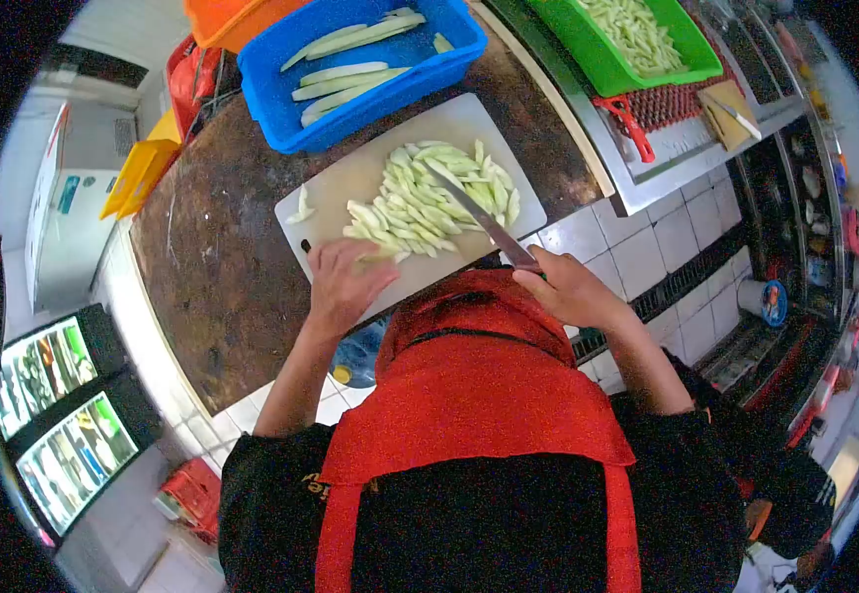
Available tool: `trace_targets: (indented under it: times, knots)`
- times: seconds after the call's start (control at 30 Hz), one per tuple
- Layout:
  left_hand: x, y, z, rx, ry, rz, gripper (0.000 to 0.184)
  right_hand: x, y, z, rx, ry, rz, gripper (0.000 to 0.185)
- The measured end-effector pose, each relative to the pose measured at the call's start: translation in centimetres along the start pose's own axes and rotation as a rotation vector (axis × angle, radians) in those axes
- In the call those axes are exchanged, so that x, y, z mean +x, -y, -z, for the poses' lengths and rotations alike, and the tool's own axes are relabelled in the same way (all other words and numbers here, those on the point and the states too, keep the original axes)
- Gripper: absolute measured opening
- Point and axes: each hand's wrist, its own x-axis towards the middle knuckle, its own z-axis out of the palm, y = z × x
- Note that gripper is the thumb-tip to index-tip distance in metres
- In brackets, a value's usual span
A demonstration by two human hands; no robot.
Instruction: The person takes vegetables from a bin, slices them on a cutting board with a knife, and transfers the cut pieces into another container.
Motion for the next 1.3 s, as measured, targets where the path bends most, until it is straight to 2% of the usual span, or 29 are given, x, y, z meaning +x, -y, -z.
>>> trace_targets:
  times: [0.03, 0.07, 0.13, 0.23, 0.37, 0.43, 0.47, 0.53, 0.57, 0.63, 0.67, 0.7, 0.77, 0.8, 0.87, 0.97, 1.03, 1.13, 1.23, 1.3]
  knots:
    - [-0.7, -0.1, 0.0, 0.061, 0.037, -0.109, 0.049, -0.3, -0.4, -0.4, 0.013, -0.021, -0.029, 0.031]
    - [-1.0, -0.2, -0.3, 0.056, 0.041, -0.115, 0.049, -0.5, -0.8, -0.8, 0.022, -0.038, -0.055, 0.03]
    - [0.7, -1.3, 0.2, 0.101, 0.038, -0.006, 0.029, -0.1, -1.8, -1.9, 0.007, -0.052, -0.028, 0.031]
    - [1.3, -2.5, 0.2, 0.157, 0.076, 0.072, 0.022, 0.3, -1.4, -2.8, 0.007, -0.054, 0.018, 0.032]
    - [0.9, -2.9, 0.9, 0.165, 0.124, 0.056, 0.02, 1.0, -0.8, -3.4, -0.004, -0.03, 0.001, 0.035]
    - [0.7, -2.5, 2.7, 0.043, -0.062, 0.081, 0.015, 0.8, -0.4, -3.3, 0.027, -0.043, 0.038, 0.035]
    - [0.4, -0.9, 3.3, 0.016, -0.06, 0.233, 0.013, 0.6, -0.3, -3.3, 0.062, -0.056, 0.058, 0.035]
    - [0.6, 2.7, 4.6, 0.163, -0.107, 0.355, 0.018, 0.7, -0.2, -3.5, 0.06, -0.062, 0.013, 0.035]
    - [0.5, 4.0, 4.9, 0.166, -0.111, 0.354, 0.018, 0.8, -0.2, -3.6, 0.054, -0.064, -0.032, 0.035]
    - [1.1, 6.0, 5.0, 0.118, -0.008, 0.321, 0.025, 0.9, -1.0, -4.0, 0.023, -0.067, 0.013, 0.035]
    - [1.0, 6.1, 5.1, 0.154, 0.031, 0.279, 0.046, 0.9, -1.4, -3.9, -0.004, -0.07, 0.048, 0.035]
    - [1.5, 5.8, 5.1, 0.159, 0.021, 0.262, 0.046, 0.7, -1.6, -3.7, -0.003, -0.088, 0.055, 0.035]
    - [2.6, 4.1, 4.3, -0.256, 0.186, 0.033, 0.093, 0.2, -2.0, -3.7, 0.043, -0.09, 0.021, 0.035]
    - [2.6, 3.3, 3.5, -0.253, 0.183, 0.025, 0.093, -0.1, -2.2, -3.8, 0.083, -0.126, 0.013, 0.034]
    - [3.0, 2.4, 0.9, -0.125, 0.288, 0.067, 0.132, -0.2, -3.1, -3.8, 0.058, -0.141, 0.03, 0.034]
    - [5.3, 2.1, -1.9, -0.273, 0.235, 0.093, 0.136, -1.1, -3.5, -3.8, 0.076, -0.168, 0.026, 0.034]
    - [7.1, 1.0, -2.8, -0.263, 0.28, 0.122, 0.135, -1.5, -3.8, -3.8, 0.106, -0.18, 0.03, 0.034]
    - [8.4, 0.0, -4.7, -0.264, 0.231, 0.182, 0.133, -2.0, -4.7, -3.9, 0.119, -0.206, 0.03, 0.034]
    - [8.8, -0.2, -3.5, -0.292, 0.182, 0.207, 0.129, -2.5, -5.1, -4.1, 0.145, -0.222, 0.017, 0.034]
    - [9.4, 0.7, 0.3, -0.331, 0.37, 0.222, 0.116, -2.8, -5.8, -4.1, -0.003, -0.345, 0.124, 0.035]
